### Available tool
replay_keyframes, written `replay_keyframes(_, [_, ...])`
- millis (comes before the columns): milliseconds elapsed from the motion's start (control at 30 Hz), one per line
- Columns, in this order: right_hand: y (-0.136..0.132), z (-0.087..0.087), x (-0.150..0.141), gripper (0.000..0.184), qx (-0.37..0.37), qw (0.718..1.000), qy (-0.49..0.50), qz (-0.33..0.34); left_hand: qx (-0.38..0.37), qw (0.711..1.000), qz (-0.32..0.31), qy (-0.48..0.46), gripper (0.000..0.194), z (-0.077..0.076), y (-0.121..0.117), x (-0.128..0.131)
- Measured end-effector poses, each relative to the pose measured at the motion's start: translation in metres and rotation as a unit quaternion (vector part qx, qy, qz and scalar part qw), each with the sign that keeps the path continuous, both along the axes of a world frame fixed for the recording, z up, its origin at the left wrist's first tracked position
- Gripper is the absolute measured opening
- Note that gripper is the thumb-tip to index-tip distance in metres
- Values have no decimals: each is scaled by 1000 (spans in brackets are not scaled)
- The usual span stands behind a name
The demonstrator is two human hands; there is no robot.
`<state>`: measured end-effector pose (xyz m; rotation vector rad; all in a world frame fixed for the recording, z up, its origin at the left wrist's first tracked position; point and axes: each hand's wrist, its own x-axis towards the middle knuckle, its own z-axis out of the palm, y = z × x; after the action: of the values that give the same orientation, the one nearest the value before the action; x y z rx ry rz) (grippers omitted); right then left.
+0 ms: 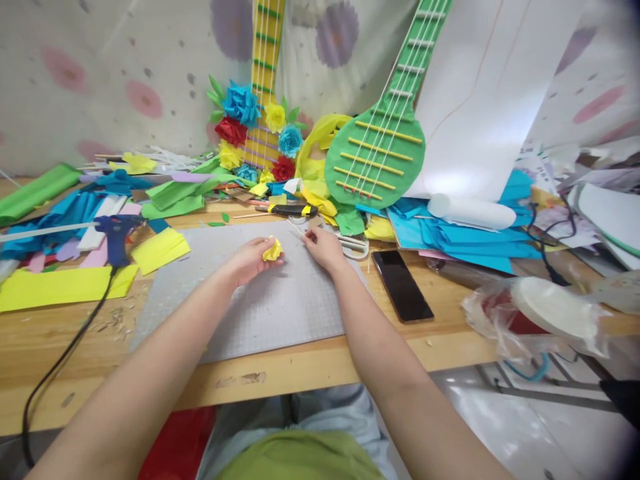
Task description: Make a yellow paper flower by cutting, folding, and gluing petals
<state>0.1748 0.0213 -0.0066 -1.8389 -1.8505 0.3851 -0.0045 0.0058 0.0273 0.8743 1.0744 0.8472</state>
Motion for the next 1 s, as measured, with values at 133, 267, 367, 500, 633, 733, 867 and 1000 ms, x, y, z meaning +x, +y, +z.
replay_keyframes(133, [1, 0, 0, 15, 9, 1000, 3, -3, 143, 971, 71, 180, 7, -15, 7, 5])
replay_keyframes(267, [0, 0, -1, 15, 15, 1000, 3, -3, 242, 911, 61, 327, 15, -25, 12, 3])
replay_keyframes(367, [0, 1, -1, 15, 15, 1000, 2, -3, 263, 873, 29, 409, 21, -29, 13, -1])
replay_keyframes(500, [1, 1, -2, 16, 11, 1000, 3, -3, 273, 833, 60, 477, 31, -34, 17, -10])
replay_keyframes(633, [2, -1, -3, 17, 20, 1000, -4, 1, 257, 842, 118, 459, 35, -38, 17, -22])
replay_keyframes(733, [2, -1, -3, 15, 17, 1000, -12, 10, 302, 825, 153, 452, 30, -37, 8, -35])
replay_keyframes(867, [1, -1, -3, 13, 8, 1000, -24, 17, 336, 799, 197, 458, 27, -30, -2, -64])
replay_keyframes(1000, [-1, 0, -4, 13, 15, 999, -32, 13, 287, 753, 201, 557, 21, -19, 4, -112])
